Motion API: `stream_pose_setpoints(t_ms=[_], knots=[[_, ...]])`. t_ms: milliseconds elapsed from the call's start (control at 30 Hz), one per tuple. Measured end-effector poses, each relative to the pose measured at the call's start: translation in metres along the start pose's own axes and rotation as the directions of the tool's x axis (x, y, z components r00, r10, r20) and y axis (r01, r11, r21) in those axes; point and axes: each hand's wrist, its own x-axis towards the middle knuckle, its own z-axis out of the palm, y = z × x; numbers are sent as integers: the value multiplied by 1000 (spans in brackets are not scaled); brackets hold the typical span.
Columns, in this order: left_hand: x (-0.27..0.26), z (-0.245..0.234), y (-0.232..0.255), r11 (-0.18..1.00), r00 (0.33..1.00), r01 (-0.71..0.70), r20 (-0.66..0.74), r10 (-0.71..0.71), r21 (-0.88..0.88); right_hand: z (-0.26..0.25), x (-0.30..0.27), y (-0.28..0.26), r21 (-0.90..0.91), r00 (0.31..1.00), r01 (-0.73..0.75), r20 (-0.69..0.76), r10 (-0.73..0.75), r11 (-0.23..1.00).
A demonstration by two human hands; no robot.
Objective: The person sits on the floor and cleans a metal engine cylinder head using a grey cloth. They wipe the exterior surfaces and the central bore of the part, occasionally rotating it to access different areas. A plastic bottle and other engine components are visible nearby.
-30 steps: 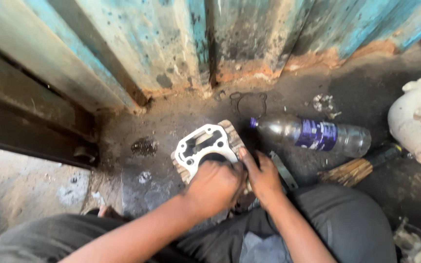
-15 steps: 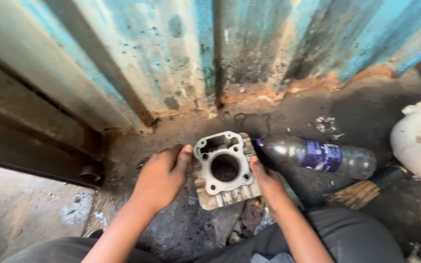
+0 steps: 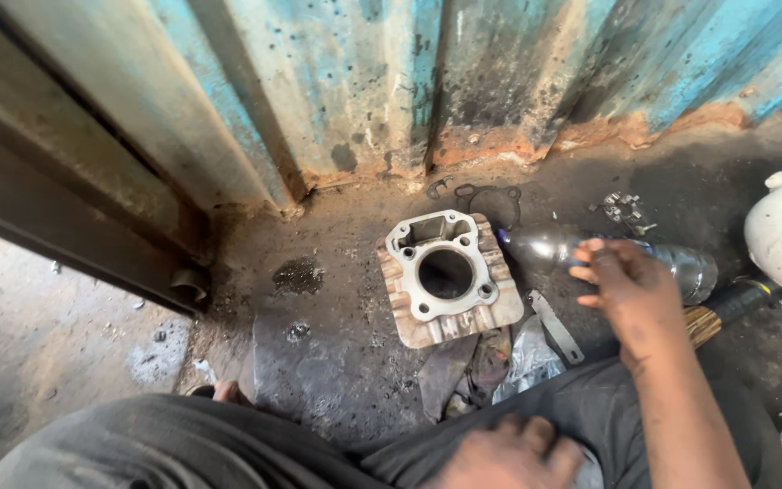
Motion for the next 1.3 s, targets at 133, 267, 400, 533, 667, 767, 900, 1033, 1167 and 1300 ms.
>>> stream_pose_setpoints(t_ms=[133,267,400,533,667,767,900,1033,1167,1300], knots=[[4,16,-8,978,971,-63,-240,14,-198,-10,-8,-13,169,998,-29,54,20,985],[-2,-47,-22,778,893,86,-299,-338,-623,-15,-21,-22,507,843,-137,511,-168,851],[1,-114,-27,422,730,-113,-363,-579,-900,6,-58,-22,415,692,-392,721,-34,821],[-2,-142,-40,449,646,-353,-561,-518,-821,31,-83,-32,447,615,-326,769,-171,833],[-12,-137,-31,785,662,58,-565,-492,-616,42,-85,-33,597,649,-151,661,-376,788],[-10,-122,-24,747,758,158,-405,-511,-646,54,-88,-29,392,799,126,505,-327,911],[-12,-123,-50,958,886,80,-420,-194,-274,39,-68,-29,-26,989,95,119,-91,995],[-12,-134,-74,951,877,310,-387,-283,6,-5,-38,-24,-515,949,259,-20,-313,817],[4,-134,-81,844,846,524,-187,-500,113,20,-38,-18,-563,904,385,70,-423,731],[26,-113,-97,814,841,533,-249,-480,231,70,-45,-12,-688,814,528,244,-527,498]])
